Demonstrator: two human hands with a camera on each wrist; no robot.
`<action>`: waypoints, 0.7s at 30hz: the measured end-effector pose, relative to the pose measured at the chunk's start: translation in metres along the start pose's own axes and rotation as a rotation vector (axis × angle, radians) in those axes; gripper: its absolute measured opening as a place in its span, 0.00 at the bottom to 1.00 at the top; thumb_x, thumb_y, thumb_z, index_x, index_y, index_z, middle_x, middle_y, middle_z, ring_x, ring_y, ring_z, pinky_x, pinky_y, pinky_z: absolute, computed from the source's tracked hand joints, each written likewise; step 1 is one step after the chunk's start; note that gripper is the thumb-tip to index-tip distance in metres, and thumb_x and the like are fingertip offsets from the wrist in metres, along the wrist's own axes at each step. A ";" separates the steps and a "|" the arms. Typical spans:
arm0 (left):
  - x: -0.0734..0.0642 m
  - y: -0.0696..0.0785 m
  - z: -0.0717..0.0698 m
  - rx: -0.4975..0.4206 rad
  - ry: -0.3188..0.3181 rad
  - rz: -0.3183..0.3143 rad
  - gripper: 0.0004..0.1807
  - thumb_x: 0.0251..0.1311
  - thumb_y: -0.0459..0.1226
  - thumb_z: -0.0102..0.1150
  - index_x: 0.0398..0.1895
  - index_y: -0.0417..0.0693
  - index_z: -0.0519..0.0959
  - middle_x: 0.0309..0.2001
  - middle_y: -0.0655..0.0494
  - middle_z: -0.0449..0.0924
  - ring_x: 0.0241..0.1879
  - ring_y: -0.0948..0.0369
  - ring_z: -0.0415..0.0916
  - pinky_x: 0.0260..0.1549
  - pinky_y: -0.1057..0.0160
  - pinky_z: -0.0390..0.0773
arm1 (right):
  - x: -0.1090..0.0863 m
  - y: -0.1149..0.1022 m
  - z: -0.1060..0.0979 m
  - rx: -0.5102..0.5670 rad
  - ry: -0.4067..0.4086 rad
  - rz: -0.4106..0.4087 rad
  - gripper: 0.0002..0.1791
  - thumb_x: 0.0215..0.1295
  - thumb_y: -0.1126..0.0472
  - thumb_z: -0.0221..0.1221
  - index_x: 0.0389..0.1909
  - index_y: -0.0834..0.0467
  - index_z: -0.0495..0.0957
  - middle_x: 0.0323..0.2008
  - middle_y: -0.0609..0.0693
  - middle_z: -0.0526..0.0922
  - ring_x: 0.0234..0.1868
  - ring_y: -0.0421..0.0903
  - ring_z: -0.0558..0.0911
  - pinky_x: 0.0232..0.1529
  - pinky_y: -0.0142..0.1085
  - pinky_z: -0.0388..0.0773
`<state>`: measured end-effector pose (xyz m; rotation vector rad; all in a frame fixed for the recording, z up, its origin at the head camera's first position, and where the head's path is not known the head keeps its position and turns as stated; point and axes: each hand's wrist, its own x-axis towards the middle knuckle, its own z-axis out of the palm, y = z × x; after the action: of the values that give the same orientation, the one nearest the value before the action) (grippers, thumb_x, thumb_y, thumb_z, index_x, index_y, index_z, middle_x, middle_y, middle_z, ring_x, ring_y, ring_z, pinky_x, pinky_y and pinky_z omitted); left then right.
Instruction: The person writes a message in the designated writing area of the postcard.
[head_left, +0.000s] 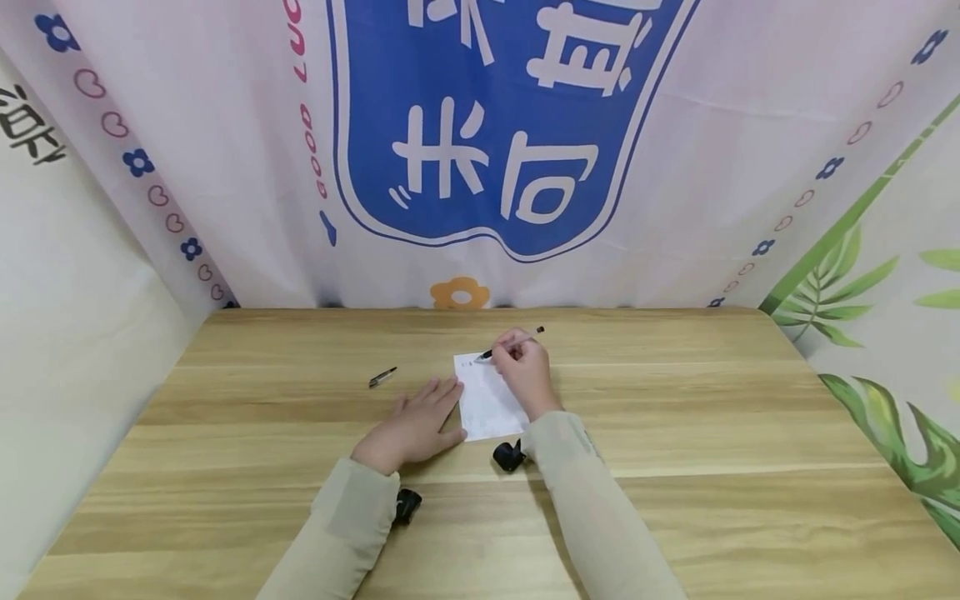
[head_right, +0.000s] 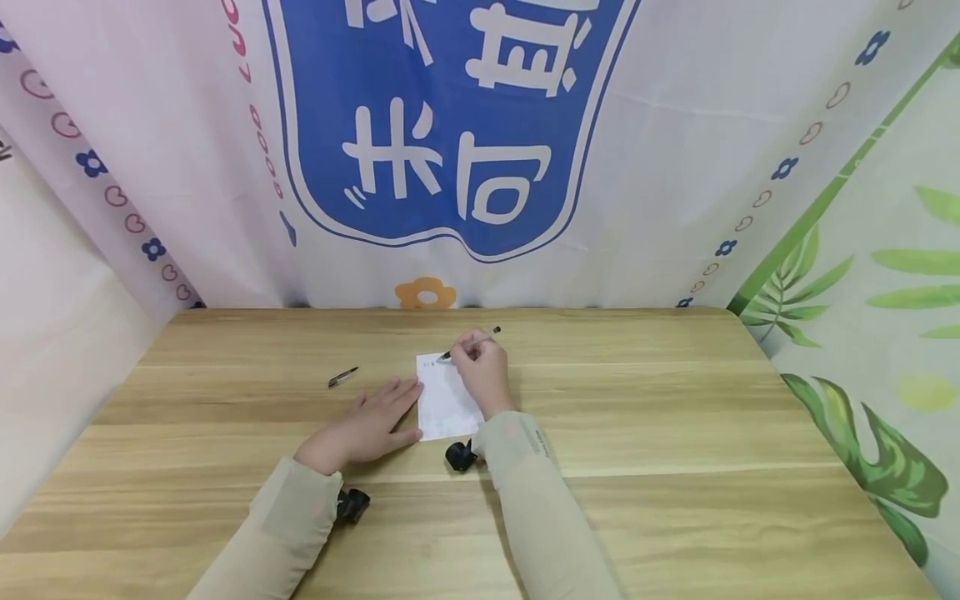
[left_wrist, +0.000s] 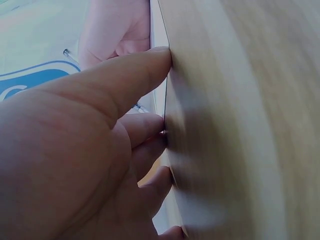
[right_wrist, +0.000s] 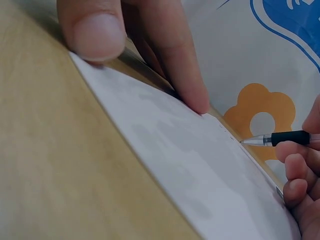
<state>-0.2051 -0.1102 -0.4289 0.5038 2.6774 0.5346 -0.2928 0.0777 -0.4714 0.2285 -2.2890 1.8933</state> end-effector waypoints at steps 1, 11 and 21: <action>0.000 0.000 0.000 0.001 0.000 -0.001 0.40 0.75 0.49 0.53 0.81 0.42 0.52 0.82 0.47 0.44 0.80 0.43 0.39 0.70 0.28 0.42 | 0.000 0.000 0.000 0.002 -0.001 0.000 0.04 0.67 0.68 0.57 0.33 0.62 0.80 0.25 0.52 0.80 0.23 0.43 0.76 0.23 0.29 0.73; 0.000 -0.001 0.002 0.006 0.000 0.000 0.40 0.75 0.49 0.52 0.81 0.43 0.51 0.82 0.48 0.44 0.80 0.44 0.39 0.70 0.28 0.42 | 0.000 0.003 0.002 -0.008 -0.002 -0.025 0.04 0.66 0.67 0.58 0.32 0.62 0.80 0.25 0.51 0.80 0.23 0.42 0.76 0.23 0.28 0.72; 0.000 -0.001 0.001 -0.002 -0.003 -0.003 0.40 0.75 0.49 0.53 0.81 0.42 0.51 0.82 0.48 0.44 0.80 0.44 0.39 0.70 0.28 0.41 | 0.000 0.003 0.002 -0.013 0.008 -0.015 0.04 0.65 0.69 0.57 0.32 0.61 0.80 0.23 0.51 0.80 0.23 0.43 0.76 0.23 0.29 0.72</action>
<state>-0.2047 -0.1109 -0.4303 0.4994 2.6743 0.5347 -0.2936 0.0767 -0.4748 0.2360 -2.2867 1.8685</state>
